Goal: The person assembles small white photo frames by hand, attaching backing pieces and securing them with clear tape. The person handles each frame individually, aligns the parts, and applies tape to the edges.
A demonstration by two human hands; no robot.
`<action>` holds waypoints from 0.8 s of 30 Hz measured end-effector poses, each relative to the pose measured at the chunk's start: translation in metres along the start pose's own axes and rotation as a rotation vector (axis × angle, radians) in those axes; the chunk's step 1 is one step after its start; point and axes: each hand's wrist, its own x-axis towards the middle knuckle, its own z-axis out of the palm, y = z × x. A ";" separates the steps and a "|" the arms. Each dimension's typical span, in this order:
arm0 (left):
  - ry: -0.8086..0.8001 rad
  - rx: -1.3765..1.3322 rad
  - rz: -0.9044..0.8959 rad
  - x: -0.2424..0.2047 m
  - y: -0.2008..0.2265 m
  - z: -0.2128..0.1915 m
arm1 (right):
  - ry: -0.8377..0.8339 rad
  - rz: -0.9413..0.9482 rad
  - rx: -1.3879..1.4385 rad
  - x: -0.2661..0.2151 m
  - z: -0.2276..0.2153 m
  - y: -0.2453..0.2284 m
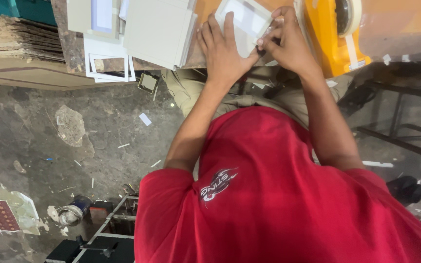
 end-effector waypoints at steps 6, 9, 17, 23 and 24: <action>-0.003 -0.023 0.011 0.000 -0.003 0.000 | 0.003 -0.016 -0.052 0.005 0.002 -0.001; -0.006 -0.030 0.032 -0.001 -0.004 -0.001 | 0.000 0.046 -0.051 0.005 0.004 -0.003; -0.022 -0.054 0.025 -0.001 -0.006 -0.001 | 0.177 0.013 -0.317 0.010 0.018 0.003; 0.006 -0.137 0.011 -0.003 -0.003 -0.005 | 0.320 0.014 -0.133 -0.001 0.031 0.004; 0.007 -0.158 -0.001 -0.004 -0.002 -0.006 | 0.289 0.150 -0.090 -0.001 0.029 0.002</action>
